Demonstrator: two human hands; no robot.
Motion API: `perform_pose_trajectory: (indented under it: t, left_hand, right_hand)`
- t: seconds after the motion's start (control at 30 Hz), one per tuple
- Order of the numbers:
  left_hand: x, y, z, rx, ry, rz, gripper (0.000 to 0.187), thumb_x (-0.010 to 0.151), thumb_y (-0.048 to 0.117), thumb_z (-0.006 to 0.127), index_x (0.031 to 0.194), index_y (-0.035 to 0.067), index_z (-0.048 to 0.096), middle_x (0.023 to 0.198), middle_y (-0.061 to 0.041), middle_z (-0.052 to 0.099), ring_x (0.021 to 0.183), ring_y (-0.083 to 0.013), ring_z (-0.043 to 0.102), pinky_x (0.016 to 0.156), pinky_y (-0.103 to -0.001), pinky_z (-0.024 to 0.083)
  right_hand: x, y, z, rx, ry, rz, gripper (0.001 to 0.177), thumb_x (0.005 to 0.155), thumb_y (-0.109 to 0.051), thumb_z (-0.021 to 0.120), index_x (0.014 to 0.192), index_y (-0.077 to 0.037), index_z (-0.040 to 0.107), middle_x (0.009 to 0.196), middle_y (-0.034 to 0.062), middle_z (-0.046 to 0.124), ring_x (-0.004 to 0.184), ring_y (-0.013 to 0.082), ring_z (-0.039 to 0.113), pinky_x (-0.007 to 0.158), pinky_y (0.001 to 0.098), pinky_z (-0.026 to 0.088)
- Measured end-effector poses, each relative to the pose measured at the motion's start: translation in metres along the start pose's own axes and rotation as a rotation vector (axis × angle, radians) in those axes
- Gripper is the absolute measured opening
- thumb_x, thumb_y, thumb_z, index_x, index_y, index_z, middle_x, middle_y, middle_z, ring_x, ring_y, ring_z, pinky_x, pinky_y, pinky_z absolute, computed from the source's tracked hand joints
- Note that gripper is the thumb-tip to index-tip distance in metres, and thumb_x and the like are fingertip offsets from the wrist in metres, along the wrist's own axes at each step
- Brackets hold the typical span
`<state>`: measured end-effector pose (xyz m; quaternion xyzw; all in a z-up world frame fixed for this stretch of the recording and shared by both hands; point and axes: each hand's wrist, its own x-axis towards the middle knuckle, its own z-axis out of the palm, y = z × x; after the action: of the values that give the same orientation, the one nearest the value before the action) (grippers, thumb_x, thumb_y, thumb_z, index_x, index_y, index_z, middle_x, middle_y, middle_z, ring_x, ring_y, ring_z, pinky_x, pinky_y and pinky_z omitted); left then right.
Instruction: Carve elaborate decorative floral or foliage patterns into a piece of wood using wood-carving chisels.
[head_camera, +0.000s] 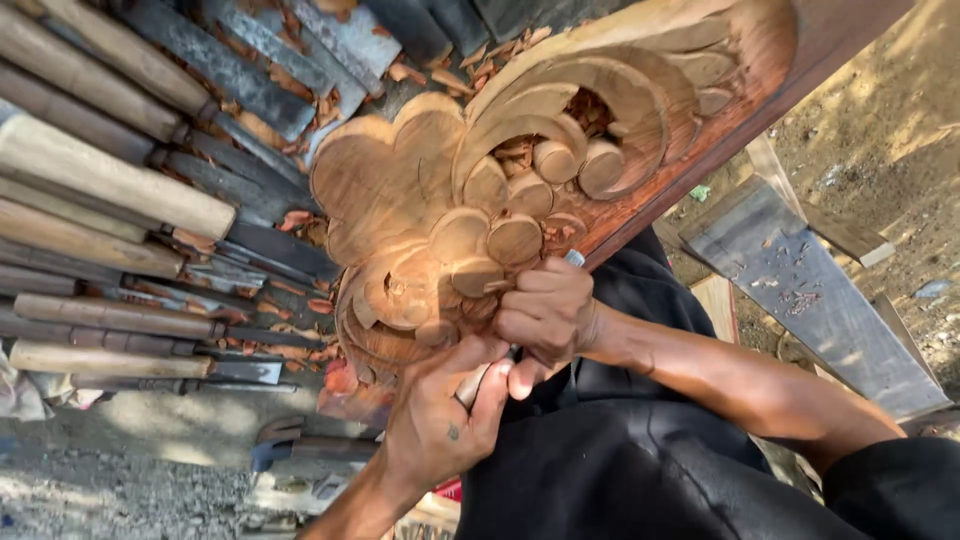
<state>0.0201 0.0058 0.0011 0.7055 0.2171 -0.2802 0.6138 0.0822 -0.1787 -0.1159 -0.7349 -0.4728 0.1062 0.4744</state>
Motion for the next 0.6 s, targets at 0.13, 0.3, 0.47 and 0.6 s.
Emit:
perform_pose_trajectory:
  t: [0.13, 0.3, 0.47, 0.6]
  left_hand:
    - [0.001, -0.004, 0.0, 0.032, -0.017, 0.063, 0.006, 0.096, 0.006, 0.066, 0.096, 0.001, 0.07, 0.085, -0.014, 0.072, 0.076, -0.0301, 0.076, 0.065, -0.035, 0.057]
    - [0.003, -0.016, 0.005, -0.046, 0.011, 0.11, 0.008, 0.094, 0.005, 0.068, 0.097, -0.002, 0.069, 0.089, -0.013, 0.073, 0.077, -0.0292, 0.077, 0.067, -0.033, 0.059]
    - [0.007, -0.028, 0.015, -0.072, 0.025, 0.122, 0.01, 0.094, 0.005, 0.068, 0.102, 0.0, 0.069, 0.091, -0.014, 0.074, 0.081, -0.029, 0.077, 0.069, -0.034, 0.059]
    - [0.01, -0.027, 0.014, -0.117, 0.051, 0.116, 0.013, 0.094, 0.006, 0.07, 0.105, 0.0, 0.068, 0.091, -0.016, 0.074, 0.083, -0.0288, 0.078, 0.07, -0.034, 0.059]
  right_hand:
    - [-0.002, -0.002, 0.002, -0.001, 0.004, 0.035, 0.066, 0.102, -0.073, 0.037, 0.069, -0.017, 0.047, 0.065, -0.0022, 0.041, 0.057, 0.0183, 0.044, 0.057, 0.0348, 0.028]
    - [0.001, -0.001, 0.003, -0.05, 0.045, 0.025, 0.065, 0.102, -0.071, 0.037, 0.067, -0.017, 0.046, 0.063, -0.0027, 0.04, 0.055, 0.0178, 0.041, 0.056, 0.0353, 0.027]
    - [0.003, -0.004, -0.002, -0.09, 0.079, 0.035, 0.06, 0.103, -0.067, 0.038, 0.066, -0.019, 0.045, 0.061, -0.0033, 0.04, 0.054, 0.0179, 0.041, 0.055, 0.0366, 0.026]
    - [0.001, 0.004, -0.005, -0.144, 0.052, 0.048, 0.058, 0.104, -0.062, 0.039, 0.067, -0.018, 0.044, 0.064, -0.0014, 0.04, 0.057, 0.0203, 0.043, 0.057, 0.0384, 0.029]
